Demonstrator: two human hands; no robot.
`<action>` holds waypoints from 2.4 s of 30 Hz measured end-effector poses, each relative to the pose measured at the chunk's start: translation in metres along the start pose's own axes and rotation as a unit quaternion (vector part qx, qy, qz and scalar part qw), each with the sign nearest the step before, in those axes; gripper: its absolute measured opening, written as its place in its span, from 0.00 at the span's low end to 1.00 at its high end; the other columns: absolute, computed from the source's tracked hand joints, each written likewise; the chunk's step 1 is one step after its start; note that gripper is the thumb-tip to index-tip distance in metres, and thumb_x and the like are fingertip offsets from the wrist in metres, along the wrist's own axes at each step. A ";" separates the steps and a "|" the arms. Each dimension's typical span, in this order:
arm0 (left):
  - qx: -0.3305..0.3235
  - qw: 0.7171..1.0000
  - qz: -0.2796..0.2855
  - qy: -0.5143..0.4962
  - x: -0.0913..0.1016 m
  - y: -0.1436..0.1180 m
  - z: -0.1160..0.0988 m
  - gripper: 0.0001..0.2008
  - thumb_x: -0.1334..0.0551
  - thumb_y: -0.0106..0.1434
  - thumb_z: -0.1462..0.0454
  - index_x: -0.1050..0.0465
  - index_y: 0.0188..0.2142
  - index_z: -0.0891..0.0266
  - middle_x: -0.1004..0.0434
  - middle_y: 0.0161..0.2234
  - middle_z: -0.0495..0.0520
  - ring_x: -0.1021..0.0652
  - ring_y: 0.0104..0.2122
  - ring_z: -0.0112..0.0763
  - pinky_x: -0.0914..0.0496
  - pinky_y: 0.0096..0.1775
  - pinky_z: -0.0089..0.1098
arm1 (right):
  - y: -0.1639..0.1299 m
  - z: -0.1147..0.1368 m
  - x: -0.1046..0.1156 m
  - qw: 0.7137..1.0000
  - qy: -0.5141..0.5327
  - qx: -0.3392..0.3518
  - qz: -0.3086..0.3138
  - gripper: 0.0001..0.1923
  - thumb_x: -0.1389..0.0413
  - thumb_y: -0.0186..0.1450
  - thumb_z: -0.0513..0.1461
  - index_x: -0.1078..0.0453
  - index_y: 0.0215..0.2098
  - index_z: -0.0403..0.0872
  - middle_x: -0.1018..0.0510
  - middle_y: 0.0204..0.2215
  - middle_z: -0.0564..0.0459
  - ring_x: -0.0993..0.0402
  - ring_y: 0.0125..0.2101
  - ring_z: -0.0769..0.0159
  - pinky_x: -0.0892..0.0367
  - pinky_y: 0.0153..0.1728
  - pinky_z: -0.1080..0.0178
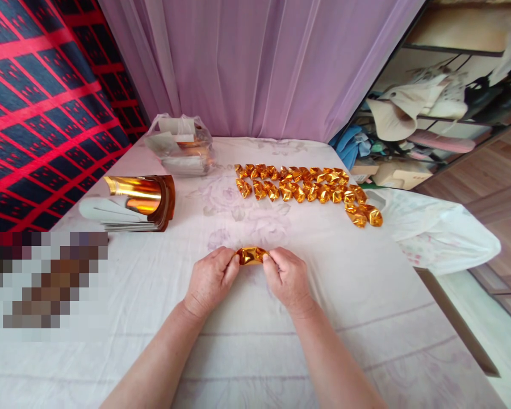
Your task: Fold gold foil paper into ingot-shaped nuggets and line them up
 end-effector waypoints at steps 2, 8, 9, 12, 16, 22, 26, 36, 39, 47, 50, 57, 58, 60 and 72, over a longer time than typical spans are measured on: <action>0.019 0.999 -0.014 0.029 0.000 -0.001 0.001 0.16 0.52 0.72 0.60 0.30 0.32 0.60 0.27 0.26 0.50 0.25 0.26 0.30 0.37 0.28 0.28 | -0.001 0.000 0.000 1.000 0.010 -0.014 -0.003 0.11 0.52 0.67 0.38 0.36 0.27 0.49 0.28 0.21 0.56 0.32 0.23 0.68 0.40 0.27 0.66; 0.047 0.995 -0.057 0.063 0.002 -0.001 0.001 0.12 0.47 0.71 0.59 0.26 0.37 0.59 0.22 0.32 0.49 0.23 0.29 0.29 0.36 0.28 0.27 | -0.003 0.000 -0.002 0.998 0.025 -0.048 -0.036 0.06 0.49 0.65 0.41 0.34 0.37 0.48 0.25 0.22 0.58 0.31 0.18 0.71 0.37 0.25 0.68; 0.048 0.995 -0.060 0.064 0.002 -0.001 0.001 0.12 0.46 0.71 0.60 0.25 0.38 0.59 0.22 0.33 0.49 0.23 0.30 0.29 0.36 0.29 0.27 | -0.003 0.000 -0.002 0.998 0.019 -0.042 -0.043 0.05 0.48 0.65 0.41 0.34 0.37 0.48 0.25 0.22 0.59 0.31 0.18 0.71 0.37 0.25 0.68; 0.045 0.994 -0.069 0.069 0.001 -0.002 0.003 0.11 0.45 0.70 0.60 0.24 0.42 0.59 0.21 0.34 0.50 0.22 0.31 0.29 0.34 0.29 0.27 | -0.003 0.001 -0.003 0.998 0.002 -0.021 -0.058 0.04 0.48 0.66 0.40 0.33 0.35 0.48 0.24 0.22 0.58 0.30 0.19 0.71 0.37 0.25 0.68; 0.031 0.994 -0.081 0.061 -0.001 -0.003 0.005 0.12 0.44 0.70 0.61 0.23 0.47 0.59 0.20 0.36 0.51 0.21 0.31 0.30 0.32 0.29 0.26 | -0.002 0.000 -0.003 0.998 -0.005 -0.001 -0.070 0.05 0.49 0.68 0.37 0.31 0.36 0.48 0.23 0.24 0.56 0.28 0.22 0.71 0.36 0.26 0.68; 0.000 0.992 -0.126 0.025 -0.002 -0.004 0.008 0.15 0.46 0.71 0.62 0.25 0.51 0.59 0.18 0.40 0.53 0.19 0.34 0.30 0.27 0.33 0.25 | -0.001 -0.001 -0.004 0.998 -0.005 0.012 -0.067 0.06 0.48 0.69 0.37 0.28 0.38 0.47 0.20 0.29 0.53 0.25 0.26 0.69 0.32 0.31 0.67; -0.017 0.988 -0.153 -0.002 -0.003 -0.004 0.010 0.15 0.45 0.70 0.64 0.25 0.52 0.58 0.17 0.41 0.54 0.18 0.37 0.30 0.25 0.37 0.26 | -0.002 -0.002 -0.005 0.997 0.013 0.018 -0.067 0.07 0.48 0.69 0.36 0.27 0.41 0.47 0.18 0.32 0.51 0.22 0.30 0.67 0.28 0.34 0.66; -0.035 0.978 -0.188 -0.082 -0.008 -0.004 0.013 0.17 0.41 0.67 0.67 0.27 0.55 0.55 0.17 0.44 0.52 0.17 0.39 0.32 0.22 0.41 0.29 | 0.000 -0.003 -0.004 0.994 0.037 0.044 -0.088 0.11 0.48 0.69 0.33 0.25 0.44 0.48 0.17 0.36 0.49 0.20 0.36 0.65 0.25 0.41 0.64; -0.048 0.976 -0.190 -0.093 -0.005 -0.004 0.012 0.17 0.42 0.67 0.69 0.26 0.53 0.56 0.18 0.45 0.52 0.17 0.40 0.31 0.22 0.43 0.29 | 0.000 -0.003 -0.005 0.995 0.040 0.037 -0.083 0.12 0.49 0.69 0.33 0.25 0.45 0.48 0.17 0.37 0.50 0.20 0.37 0.65 0.25 0.41 0.64; -0.112 0.967 -0.202 -0.103 0.000 -0.004 0.004 0.20 0.43 0.66 0.73 0.27 0.54 0.54 0.18 0.46 0.52 0.18 0.42 0.30 0.22 0.45 0.30 | 0.000 -0.004 -0.004 0.997 0.052 0.012 -0.060 0.15 0.51 0.68 0.33 0.25 0.47 0.50 0.17 0.37 0.50 0.20 0.37 0.65 0.25 0.42 0.63; -0.122 0.966 -0.203 -0.103 0.000 -0.005 0.004 0.22 0.42 0.66 0.74 0.28 0.56 0.53 0.18 0.46 0.52 0.18 0.43 0.30 0.22 0.46 0.30 | -0.001 -0.004 -0.004 0.997 0.054 0.004 -0.057 0.17 0.52 0.67 0.32 0.26 0.47 0.50 0.17 0.38 0.51 0.20 0.38 0.65 0.25 0.43 0.63; -0.130 0.967 -0.191 -0.105 0.002 -0.005 0.001 0.22 0.42 0.65 0.75 0.28 0.55 0.55 0.19 0.47 0.53 0.19 0.45 0.29 0.24 0.49 0.29 | -0.001 -0.005 -0.003 0.997 0.053 0.007 -0.060 0.16 0.52 0.67 0.32 0.26 0.47 0.49 0.18 0.38 0.50 0.20 0.38 0.65 0.25 0.43 0.63; -0.130 0.968 -0.188 -0.105 0.003 -0.005 0.000 0.22 0.42 0.65 0.75 0.28 0.55 0.55 0.19 0.47 0.54 0.19 0.46 0.29 0.25 0.49 0.29 | 0.000 -0.004 -0.003 0.997 0.052 0.009 -0.060 0.15 0.51 0.67 0.32 0.26 0.46 0.49 0.17 0.38 0.50 0.20 0.38 0.65 0.26 0.43 0.63; -0.130 0.969 -0.185 -0.102 0.004 -0.005 -0.001 0.20 0.43 0.66 0.74 0.27 0.54 0.56 0.20 0.47 0.55 0.20 0.46 0.29 0.24 0.49 0.29 | 0.000 -0.004 -0.003 0.997 0.050 0.012 -0.059 0.15 0.51 0.68 0.32 0.26 0.46 0.48 0.17 0.38 0.50 0.20 0.38 0.65 0.26 0.43 0.63; -0.140 0.972 -0.171 -0.076 0.006 -0.005 -0.006 0.18 0.43 0.69 0.68 0.30 0.57 0.54 0.21 0.48 0.55 0.19 0.45 0.31 0.23 0.47 0.30 | 0.000 -0.004 -0.004 0.998 0.044 0.017 -0.047 0.15 0.52 0.67 0.32 0.25 0.45 0.49 0.17 0.37 0.50 0.20 0.38 0.64 0.25 0.42 0.63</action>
Point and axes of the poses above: each hand's wrist, its own y-axis towards the middle knuckle, its own x-axis out of the back of the hand, z = x × y, the point moved 1 cm from there along y, towards the middle knuckle
